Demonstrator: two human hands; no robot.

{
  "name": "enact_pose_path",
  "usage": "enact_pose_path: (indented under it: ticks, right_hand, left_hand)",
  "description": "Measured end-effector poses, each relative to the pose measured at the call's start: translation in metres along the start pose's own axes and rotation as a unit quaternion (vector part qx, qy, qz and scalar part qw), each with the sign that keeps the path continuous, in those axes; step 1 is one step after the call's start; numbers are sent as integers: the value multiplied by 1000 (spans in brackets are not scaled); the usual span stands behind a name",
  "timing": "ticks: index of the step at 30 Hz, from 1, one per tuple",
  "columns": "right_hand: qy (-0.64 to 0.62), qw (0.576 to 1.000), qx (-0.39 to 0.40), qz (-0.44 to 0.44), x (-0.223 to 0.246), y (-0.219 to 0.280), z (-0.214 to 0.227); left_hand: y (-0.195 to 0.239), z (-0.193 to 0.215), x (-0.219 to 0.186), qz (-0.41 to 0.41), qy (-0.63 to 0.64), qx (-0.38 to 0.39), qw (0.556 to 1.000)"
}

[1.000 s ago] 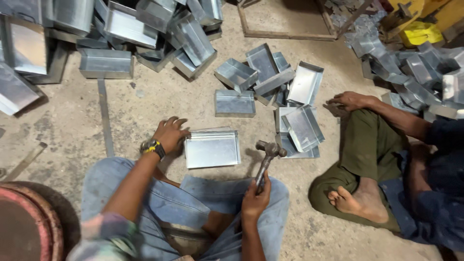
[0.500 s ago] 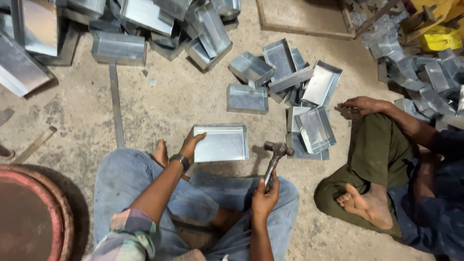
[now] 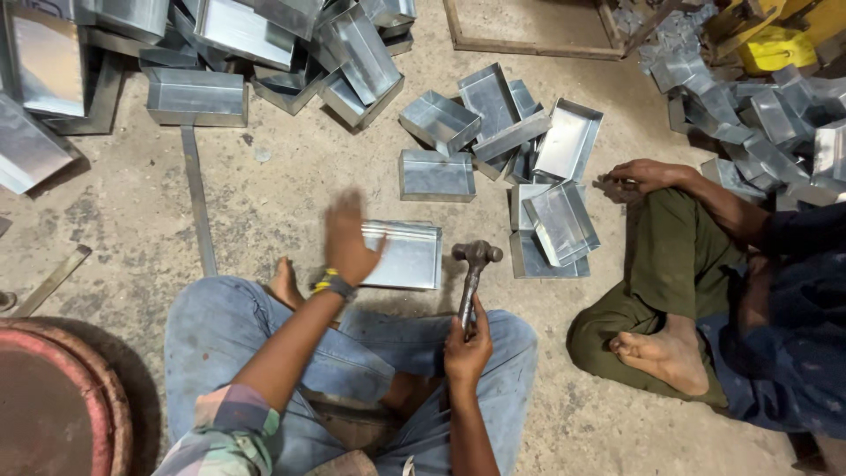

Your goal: The person uses a hammer to flatten and shape the edges of small metal trays, handling each tray one at a time and striking the folded metal seams.

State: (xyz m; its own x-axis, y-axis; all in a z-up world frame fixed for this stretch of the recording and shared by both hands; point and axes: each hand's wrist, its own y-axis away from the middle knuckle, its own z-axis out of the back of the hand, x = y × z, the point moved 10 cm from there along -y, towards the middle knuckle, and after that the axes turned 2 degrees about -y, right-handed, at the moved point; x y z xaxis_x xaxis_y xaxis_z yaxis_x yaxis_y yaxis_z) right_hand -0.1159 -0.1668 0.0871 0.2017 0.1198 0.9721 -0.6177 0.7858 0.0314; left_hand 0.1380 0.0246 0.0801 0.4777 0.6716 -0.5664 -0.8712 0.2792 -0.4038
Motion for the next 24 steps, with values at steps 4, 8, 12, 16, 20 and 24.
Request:
enact_pose_path:
  ticks: [4, 8, 12, 16, 20, 24]
  right_hand:
    - [-16, 999, -6, 43, 49, 14, 2]
    - [-55, 981, -34, 181, 116, 38, 23]
    - [-171, 947, -41, 267, 151, 49, 36]
    - [-116, 973, -41, 197, 118, 20, 13]
    - [233, 969, 43, 68, 51, -9, -21]
    - [120, 973, -3, 196, 60, -6, -16]
  left_hand:
    - [-2, -40, -47, -76, -88, 125, 985]
    - [-35, -67, -29, -16, -124, 147, 981]
    - [-58, -77, -21, -10, -132, 163, 978]
    - [-57, -77, -19, -9, -141, 166, 976]
    - [-54, -80, -22, -9, -148, 153, 977]
    - [-60, -90, -11, 14, -142, 189, 972]
